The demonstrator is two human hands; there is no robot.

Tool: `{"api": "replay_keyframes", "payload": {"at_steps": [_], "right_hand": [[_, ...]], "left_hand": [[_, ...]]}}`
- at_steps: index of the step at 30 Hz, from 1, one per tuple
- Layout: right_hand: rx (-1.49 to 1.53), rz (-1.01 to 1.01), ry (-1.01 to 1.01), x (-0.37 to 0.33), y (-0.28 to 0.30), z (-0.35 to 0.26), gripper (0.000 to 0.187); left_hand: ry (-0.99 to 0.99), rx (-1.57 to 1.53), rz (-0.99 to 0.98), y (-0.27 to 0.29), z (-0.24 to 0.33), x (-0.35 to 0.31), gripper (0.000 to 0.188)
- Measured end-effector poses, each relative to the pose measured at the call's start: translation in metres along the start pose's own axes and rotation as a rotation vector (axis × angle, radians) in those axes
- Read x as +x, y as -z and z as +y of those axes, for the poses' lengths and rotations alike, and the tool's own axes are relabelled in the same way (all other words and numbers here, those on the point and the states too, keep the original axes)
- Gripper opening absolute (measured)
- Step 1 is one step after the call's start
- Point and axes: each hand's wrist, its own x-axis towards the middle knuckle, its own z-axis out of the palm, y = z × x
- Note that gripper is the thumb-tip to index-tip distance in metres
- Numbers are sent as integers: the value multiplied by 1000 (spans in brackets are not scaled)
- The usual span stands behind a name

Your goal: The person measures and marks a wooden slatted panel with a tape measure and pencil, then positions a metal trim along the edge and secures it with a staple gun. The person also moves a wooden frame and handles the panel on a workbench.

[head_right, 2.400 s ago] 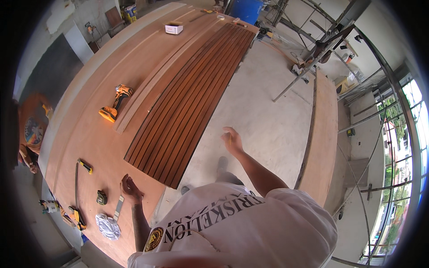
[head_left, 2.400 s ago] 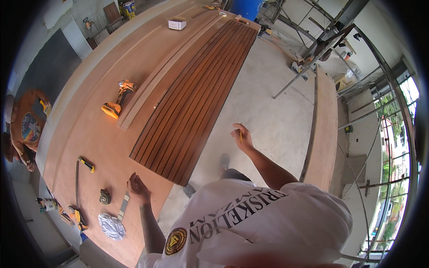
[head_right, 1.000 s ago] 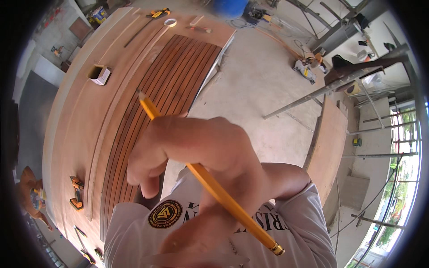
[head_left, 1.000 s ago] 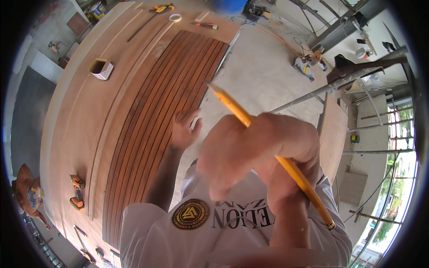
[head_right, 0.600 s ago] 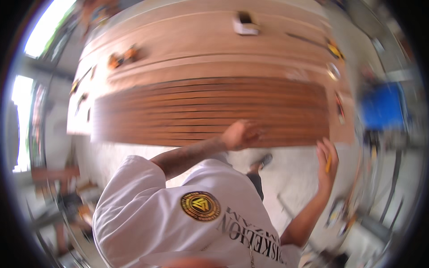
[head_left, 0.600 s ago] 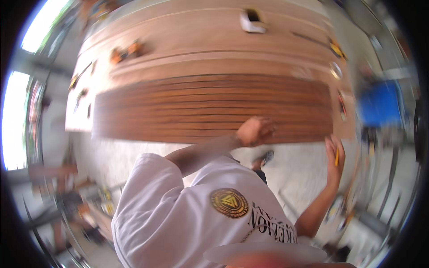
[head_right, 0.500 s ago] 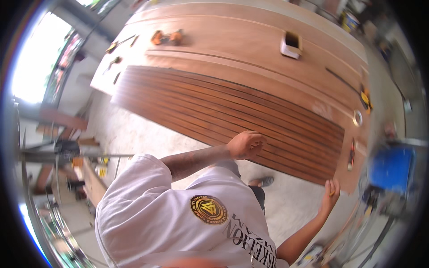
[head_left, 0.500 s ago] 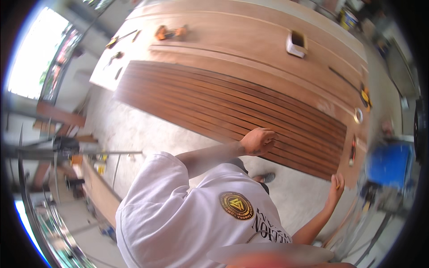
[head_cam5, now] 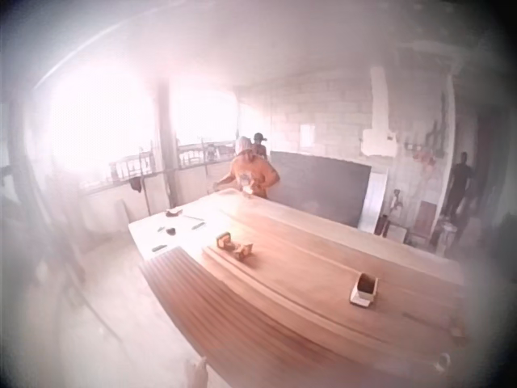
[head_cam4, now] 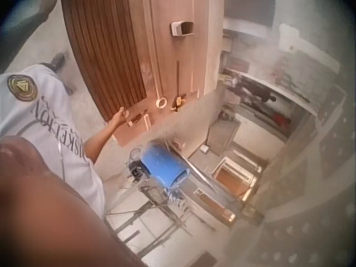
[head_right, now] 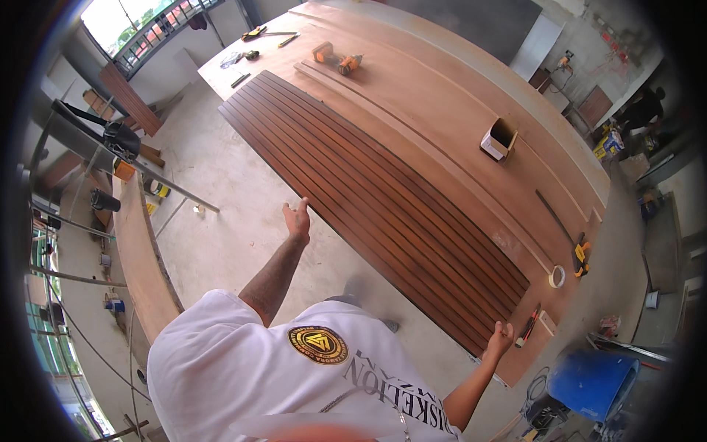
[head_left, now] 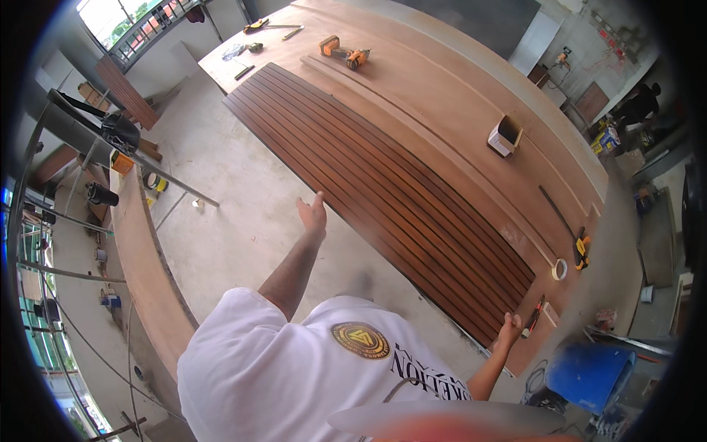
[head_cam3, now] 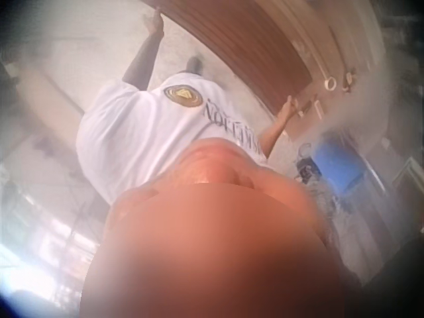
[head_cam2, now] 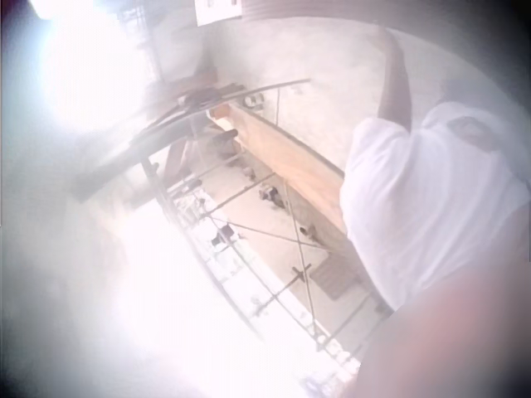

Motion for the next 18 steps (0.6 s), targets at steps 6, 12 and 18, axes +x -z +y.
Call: {"api": "replay_keyframes", "payload": {"at_steps": [6,12,18], "right_hand": [[97,-73,-106,20,-3,8,57],[139,49,-156,-6,16,-20,59],[175,117,-56,-37,17,-42,42]], "left_hand": [[201,-232,-161,-17,23,47,59],[352,-465,-371,5,34,66,66],[217,-839,-581,-10,10,82,43]]}}
